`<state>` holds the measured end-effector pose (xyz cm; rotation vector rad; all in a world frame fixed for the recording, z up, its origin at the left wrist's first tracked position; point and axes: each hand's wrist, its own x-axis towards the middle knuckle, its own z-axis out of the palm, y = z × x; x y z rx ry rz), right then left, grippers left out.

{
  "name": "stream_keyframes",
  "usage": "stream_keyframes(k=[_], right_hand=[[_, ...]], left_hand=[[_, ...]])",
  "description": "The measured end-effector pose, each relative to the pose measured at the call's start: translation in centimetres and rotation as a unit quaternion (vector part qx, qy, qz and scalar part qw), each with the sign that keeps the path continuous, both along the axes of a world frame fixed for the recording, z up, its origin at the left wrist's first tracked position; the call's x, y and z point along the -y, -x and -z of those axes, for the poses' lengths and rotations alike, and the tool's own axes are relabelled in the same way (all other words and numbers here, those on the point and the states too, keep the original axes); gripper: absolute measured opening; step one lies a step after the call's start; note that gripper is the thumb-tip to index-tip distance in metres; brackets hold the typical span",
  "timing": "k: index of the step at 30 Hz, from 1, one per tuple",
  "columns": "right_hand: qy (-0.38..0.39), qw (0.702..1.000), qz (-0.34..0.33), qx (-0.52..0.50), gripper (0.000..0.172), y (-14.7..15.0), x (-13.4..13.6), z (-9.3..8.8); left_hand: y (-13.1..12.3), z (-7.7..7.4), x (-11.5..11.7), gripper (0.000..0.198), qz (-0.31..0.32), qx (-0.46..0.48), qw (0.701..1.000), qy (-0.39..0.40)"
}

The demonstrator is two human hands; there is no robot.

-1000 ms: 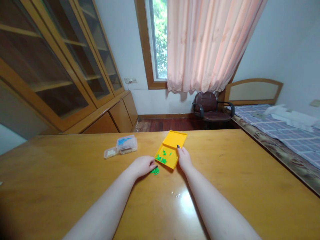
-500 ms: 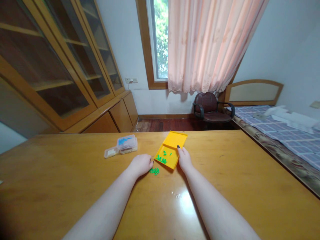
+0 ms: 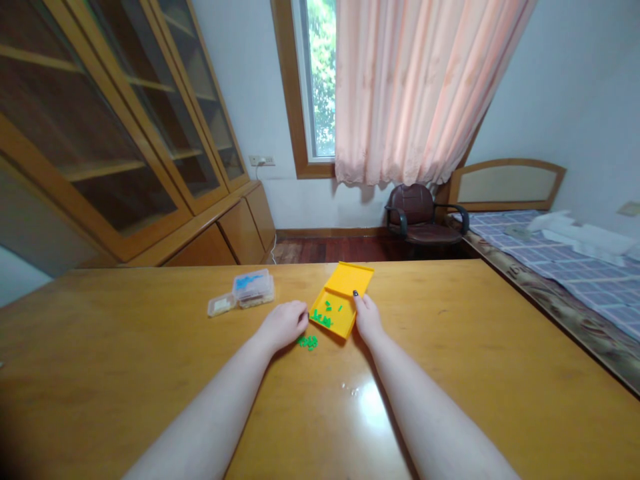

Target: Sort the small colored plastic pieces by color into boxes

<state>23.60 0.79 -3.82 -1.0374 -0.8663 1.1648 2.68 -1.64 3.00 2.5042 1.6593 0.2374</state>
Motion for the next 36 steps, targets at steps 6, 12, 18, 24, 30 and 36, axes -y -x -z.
stream_keyframes(k=[6,12,18,24,30,36], right_hand=[[-0.001,1.000,-0.015,0.009,0.038,-0.1,0.0,0.1],[0.004,1.000,-0.011,0.003,0.039,0.0,0.0,-0.1],[0.004,1.000,-0.017,-0.009,0.037,0.2,0.2,-0.5],[0.003,1.000,-0.007,-0.007,0.038,0.2,-0.1,-0.2],[-0.001,0.999,0.006,-0.037,0.035,0.2,-0.1,-0.3],[0.018,0.996,0.063,-0.061,0.029,-0.4,-0.3,-0.4]], left_hand=[[-0.1,0.4,-0.2,0.029,0.003,0.070,0.998,-0.006],[1.6,-0.3,-0.3,0.017,0.016,0.060,0.997,0.041],[3.1,0.2,-0.6,0.018,0.067,0.057,0.980,0.180],[2.1,0.3,-0.1,0.056,0.067,0.064,0.979,0.182],[-0.5,0.5,1.3,0.041,0.032,0.048,0.996,0.070],[-3.0,3.1,2.6,0.082,-0.120,-0.044,0.989,0.075]])
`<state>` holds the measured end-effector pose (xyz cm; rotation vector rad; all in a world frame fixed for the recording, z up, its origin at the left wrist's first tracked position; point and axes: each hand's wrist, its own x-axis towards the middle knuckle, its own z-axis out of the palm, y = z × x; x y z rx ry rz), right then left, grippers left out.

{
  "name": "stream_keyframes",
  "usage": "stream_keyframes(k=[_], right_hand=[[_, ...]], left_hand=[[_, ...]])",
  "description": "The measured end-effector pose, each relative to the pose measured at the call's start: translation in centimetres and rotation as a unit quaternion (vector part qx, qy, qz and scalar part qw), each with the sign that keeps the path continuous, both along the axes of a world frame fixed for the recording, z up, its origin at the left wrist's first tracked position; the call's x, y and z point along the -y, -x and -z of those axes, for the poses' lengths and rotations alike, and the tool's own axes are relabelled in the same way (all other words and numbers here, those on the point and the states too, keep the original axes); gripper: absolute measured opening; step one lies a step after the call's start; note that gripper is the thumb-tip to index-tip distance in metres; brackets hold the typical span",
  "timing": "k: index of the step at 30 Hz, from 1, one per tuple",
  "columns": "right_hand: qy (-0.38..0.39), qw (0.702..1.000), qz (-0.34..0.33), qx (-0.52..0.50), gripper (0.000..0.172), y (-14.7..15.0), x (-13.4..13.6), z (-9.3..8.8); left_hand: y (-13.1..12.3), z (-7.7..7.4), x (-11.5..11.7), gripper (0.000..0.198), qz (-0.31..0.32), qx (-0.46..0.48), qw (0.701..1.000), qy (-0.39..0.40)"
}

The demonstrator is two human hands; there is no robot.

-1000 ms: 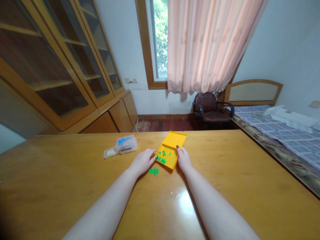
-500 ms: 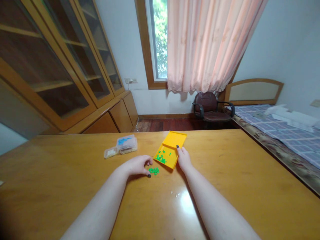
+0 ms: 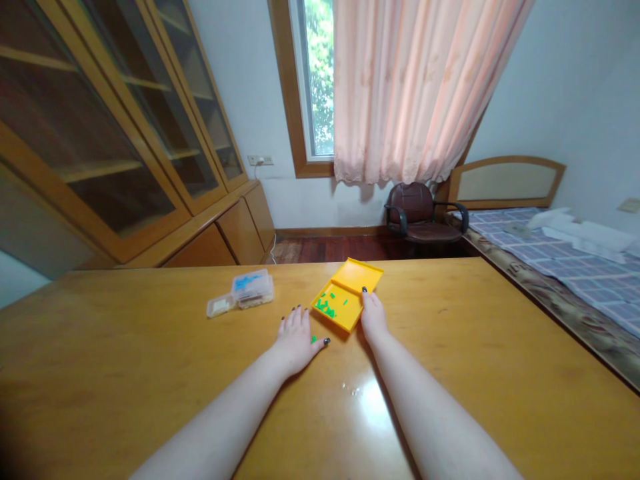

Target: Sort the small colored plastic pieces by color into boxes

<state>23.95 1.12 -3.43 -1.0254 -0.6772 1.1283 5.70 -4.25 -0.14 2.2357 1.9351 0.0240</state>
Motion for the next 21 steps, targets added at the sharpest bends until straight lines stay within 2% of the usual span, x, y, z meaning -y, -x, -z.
stream_keyframes(k=[2,4,11,16,21], right_hand=[[0.003,1.000,0.010,-0.015,0.027,-0.2,-0.2,0.3],[0.002,1.000,0.013,-0.024,0.026,-0.3,-0.4,0.5],[0.001,1.000,0.004,-0.007,0.030,0.0,-0.1,0.1],[0.009,1.000,0.010,-0.023,0.024,0.2,0.3,-0.7],[0.011,0.999,0.022,-0.042,0.019,0.1,0.5,-1.3]], left_hand=[[-0.3,0.7,0.0,0.089,0.021,-0.009,0.999,0.036],[-0.3,1.2,-0.3,0.086,0.042,-0.008,0.998,0.052],[0.7,2.4,-2.8,0.058,0.098,0.026,0.994,-0.035],[0.4,2.9,-4.4,0.049,0.070,0.051,0.995,-0.057],[1.2,2.9,-4.9,0.045,0.044,0.169,0.983,-0.064]])
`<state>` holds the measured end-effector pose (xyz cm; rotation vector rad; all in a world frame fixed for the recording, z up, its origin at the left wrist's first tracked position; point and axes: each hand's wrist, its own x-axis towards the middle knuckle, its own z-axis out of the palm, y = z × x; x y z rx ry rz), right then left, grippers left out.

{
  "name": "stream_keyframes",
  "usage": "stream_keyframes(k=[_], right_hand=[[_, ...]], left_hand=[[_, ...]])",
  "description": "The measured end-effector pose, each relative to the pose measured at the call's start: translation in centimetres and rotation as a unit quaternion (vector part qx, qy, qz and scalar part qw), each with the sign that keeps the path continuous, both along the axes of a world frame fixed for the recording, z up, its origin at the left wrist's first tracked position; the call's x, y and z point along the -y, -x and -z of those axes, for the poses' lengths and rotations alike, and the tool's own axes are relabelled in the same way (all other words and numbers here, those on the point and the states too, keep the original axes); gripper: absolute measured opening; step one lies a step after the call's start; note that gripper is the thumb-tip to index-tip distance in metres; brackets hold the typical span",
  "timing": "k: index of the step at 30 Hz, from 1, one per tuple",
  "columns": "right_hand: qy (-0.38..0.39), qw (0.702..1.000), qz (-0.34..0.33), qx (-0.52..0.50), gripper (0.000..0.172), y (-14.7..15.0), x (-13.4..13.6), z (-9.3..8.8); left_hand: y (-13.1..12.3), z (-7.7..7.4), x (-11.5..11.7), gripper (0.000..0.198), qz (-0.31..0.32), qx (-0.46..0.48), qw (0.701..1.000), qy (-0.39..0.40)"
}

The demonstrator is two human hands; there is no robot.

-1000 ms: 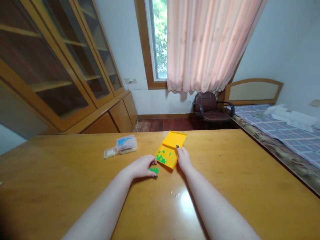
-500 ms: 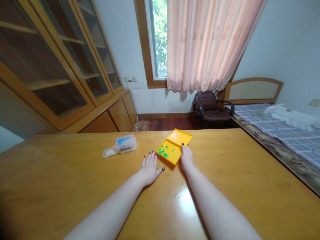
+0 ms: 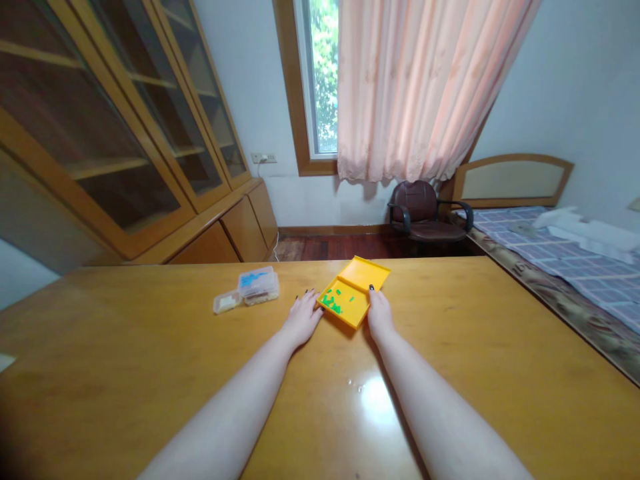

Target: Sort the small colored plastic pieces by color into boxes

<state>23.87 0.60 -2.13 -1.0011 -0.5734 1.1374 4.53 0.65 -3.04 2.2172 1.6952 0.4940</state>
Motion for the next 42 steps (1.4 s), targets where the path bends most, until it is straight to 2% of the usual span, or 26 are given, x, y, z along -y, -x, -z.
stream_keyframes(k=[3,5,8,12,14,18,23,26,30,36,40,42], right_hand=[[0.002,1.000,0.008,0.011,0.022,-0.1,0.0,-0.3],[-0.002,0.999,0.013,0.031,0.024,-0.3,0.0,-0.5],[0.004,0.998,0.022,0.058,0.025,-0.4,0.0,-0.7],[0.007,0.997,0.015,0.076,0.026,-0.5,0.1,-0.8],[0.001,0.996,0.015,0.085,0.027,-0.4,0.2,-0.8],[-0.010,0.996,0.005,0.087,0.031,-0.5,0.0,-0.4],[-0.015,0.995,-0.004,0.097,0.035,-0.8,-0.6,0.8],[-0.018,0.993,-0.005,0.114,0.035,-0.9,-0.7,1.3],[-0.021,0.993,-0.018,0.115,0.036,-0.9,-0.5,1.0],[-0.032,0.991,-0.033,0.126,0.043,-0.5,-0.3,0.7],[-0.028,0.991,-0.032,0.124,0.043,-0.3,-0.2,0.8],[-0.031,0.992,-0.036,0.117,0.043,-0.3,-0.1,0.7]], left_hand=[[1.4,-0.4,-0.3,0.038,-0.005,0.098,0.995,-0.007],[2.5,-1.0,-0.5,0.034,-0.013,0.132,0.991,-0.026],[3.7,-2.4,-0.6,0.026,0.005,0.083,0.995,-0.047],[4.2,-3.7,0.2,0.023,0.117,-0.007,0.992,-0.045],[3.9,-3.7,0.5,0.025,0.133,-0.023,0.990,-0.042],[3.1,-3.1,0.6,0.016,0.121,-0.031,0.991,-0.043],[2.8,-2.7,0.3,0.011,0.111,-0.027,0.993,-0.038],[2.9,-2.8,0.3,0.010,0.111,-0.011,0.993,-0.047],[3.2,-3.2,0.2,0.009,0.101,0.043,0.991,-0.077],[2.4,-3.6,0.6,0.015,0.061,0.109,0.979,-0.162],[0.8,-3.7,1.2,0.020,0.070,0.095,0.980,-0.157],[0.1,-3.7,1.4,0.030,0.071,0.064,0.985,-0.145]])
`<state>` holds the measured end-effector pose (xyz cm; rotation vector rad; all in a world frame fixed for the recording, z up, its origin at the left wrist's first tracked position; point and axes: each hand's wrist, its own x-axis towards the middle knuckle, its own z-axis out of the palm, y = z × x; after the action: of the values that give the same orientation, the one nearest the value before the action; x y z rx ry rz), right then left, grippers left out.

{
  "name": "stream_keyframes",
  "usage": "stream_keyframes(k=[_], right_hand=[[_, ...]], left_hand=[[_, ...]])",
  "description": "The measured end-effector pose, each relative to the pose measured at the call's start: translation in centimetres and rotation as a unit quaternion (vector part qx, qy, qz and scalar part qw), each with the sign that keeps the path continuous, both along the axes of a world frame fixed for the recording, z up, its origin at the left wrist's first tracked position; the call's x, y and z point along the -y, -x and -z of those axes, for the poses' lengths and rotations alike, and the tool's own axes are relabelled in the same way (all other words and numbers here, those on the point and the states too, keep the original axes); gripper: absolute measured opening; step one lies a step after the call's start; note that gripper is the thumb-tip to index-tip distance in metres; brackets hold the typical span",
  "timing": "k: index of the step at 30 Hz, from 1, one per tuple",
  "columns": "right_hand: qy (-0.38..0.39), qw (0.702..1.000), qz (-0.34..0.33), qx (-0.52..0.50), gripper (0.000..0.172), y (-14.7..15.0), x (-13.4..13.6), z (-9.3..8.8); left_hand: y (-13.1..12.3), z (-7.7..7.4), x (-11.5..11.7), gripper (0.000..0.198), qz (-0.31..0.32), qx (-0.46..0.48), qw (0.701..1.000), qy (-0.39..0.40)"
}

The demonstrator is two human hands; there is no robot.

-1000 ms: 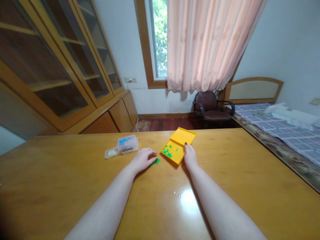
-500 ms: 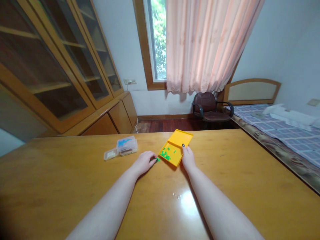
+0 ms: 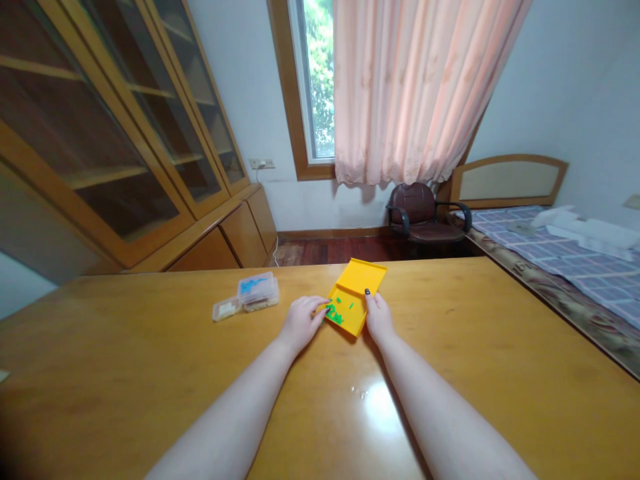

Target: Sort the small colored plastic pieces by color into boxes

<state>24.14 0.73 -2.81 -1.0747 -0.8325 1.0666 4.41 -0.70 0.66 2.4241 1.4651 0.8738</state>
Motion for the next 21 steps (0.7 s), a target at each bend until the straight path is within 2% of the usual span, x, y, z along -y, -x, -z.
stream_keyframes(k=[3,8,11,16,21], right_hand=[[-0.001,1.000,0.003,-0.004,0.042,0.0,0.1,-0.4],[0.003,1.000,0.020,-0.002,0.041,0.1,0.5,-1.1],[0.008,1.000,0.029,-0.005,0.038,0.1,0.6,-1.3],[0.012,0.999,0.035,-0.013,0.039,-0.1,0.2,-0.8],[0.014,0.999,0.025,-0.025,0.041,-0.4,-0.2,-0.3]], left_hand=[[-0.2,-0.2,0.0,0.051,-0.027,-0.036,0.999,0.011],[1.0,-0.4,-0.2,0.019,-0.034,-0.073,0.996,0.041],[1.3,-0.3,-0.2,0.017,-0.035,-0.112,0.992,0.048],[1.0,0.0,0.0,0.017,-0.001,-0.157,0.986,0.058],[1.0,0.2,-0.2,0.014,-0.010,-0.176,0.981,0.078]])
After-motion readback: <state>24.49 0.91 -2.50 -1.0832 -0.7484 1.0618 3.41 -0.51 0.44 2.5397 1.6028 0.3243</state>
